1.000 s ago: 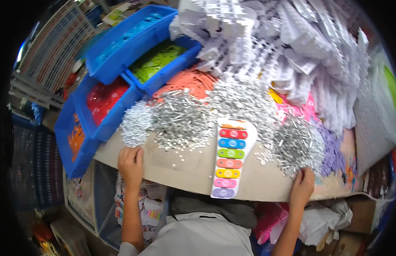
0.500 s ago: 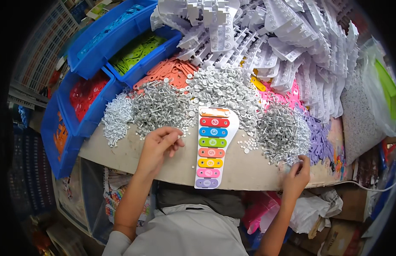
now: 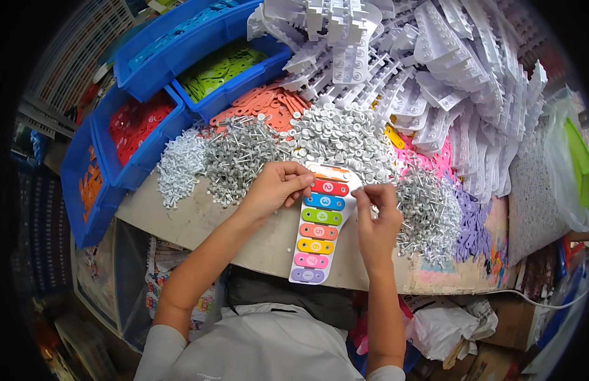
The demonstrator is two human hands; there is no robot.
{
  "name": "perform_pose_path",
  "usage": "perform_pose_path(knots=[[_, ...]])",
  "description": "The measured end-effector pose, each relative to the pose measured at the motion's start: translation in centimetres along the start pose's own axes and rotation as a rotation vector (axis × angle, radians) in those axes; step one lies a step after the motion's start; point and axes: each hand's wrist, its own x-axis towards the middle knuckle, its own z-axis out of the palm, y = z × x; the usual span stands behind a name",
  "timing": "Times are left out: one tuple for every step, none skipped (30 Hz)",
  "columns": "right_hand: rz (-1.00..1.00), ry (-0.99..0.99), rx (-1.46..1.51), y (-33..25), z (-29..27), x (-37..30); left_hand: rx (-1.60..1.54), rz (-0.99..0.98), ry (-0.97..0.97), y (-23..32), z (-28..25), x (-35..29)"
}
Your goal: The recorder is assembling small colorful components into white plastic toy bases at a workbench.
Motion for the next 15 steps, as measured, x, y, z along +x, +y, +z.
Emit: perform_pose_path(knots=[[-0.028,-0.024,-0.096,0.3,0.5,0.3,0.012,-0.001,0.001,-0.1,0.0,0.1],[-0.056,-0.048,-0.192,0.5,0.9,0.6,0.01,0.0,0.004,-0.1,0.0,0.2],[-0.058,-0.051,-0.193,0.9,1.1,0.9,0.049,-0.002,-0.009,-0.2,-0.1,0.3],[-0.136,-0.04,-0.263,1.3,1.4,1.0,0.089,-0.004,-0.021,-0.3,-0.1,0.5],[-0.216,-0.03,-0.331,1.5,1.6,1.1,0.086,-0.002,-0.017,-0.8,-0.2,0.7],[-0.205,-0.046,-0.308,1.3,1.8,1.0,0.16,0.07,-0.004,-1.4,-0.4,1.0],[-0.208,-0.05,-0.307,1.5,1.8,1.1,0.233,0.142,0.009,-1.9,-0.6,1.3],[-0.243,-0.057,-0.338,1.9,1.8,1.1,0.231,0.143,0.012,-2.1,-0.6,1.3],[-0.279,-0.064,-0.368,2.1,1.8,1.2,0.324,0.169,0.063,-2.2,-0.7,1.4],[-0.281,-0.066,-0.368,2.1,1.7,1.3,0.417,0.194,0.116,-2.4,-0.8,1.5],[-0.369,-0.062,-0.455,1.8,1.6,1.4,0.416,0.195,0.118,-1.9,-0.6,1.4],[-0.458,-0.057,-0.541,1.5,1.5,1.5,0.447,0.11,0.081,-1.2,-0.5,1.3],[-0.461,-0.058,-0.54,1.2,1.2,1.7,0.477,0.026,0.043,-0.8,-0.4,1.3],[-0.242,-0.13,-0.453,0.9,0.8,1.9,0.476,0.026,0.045,-0.7,-0.6,1.5],[-0.023,-0.199,-0.363,0.8,0.5,2.1,0.412,-0.05,-0.027,-0.5,-0.8,1.9]])
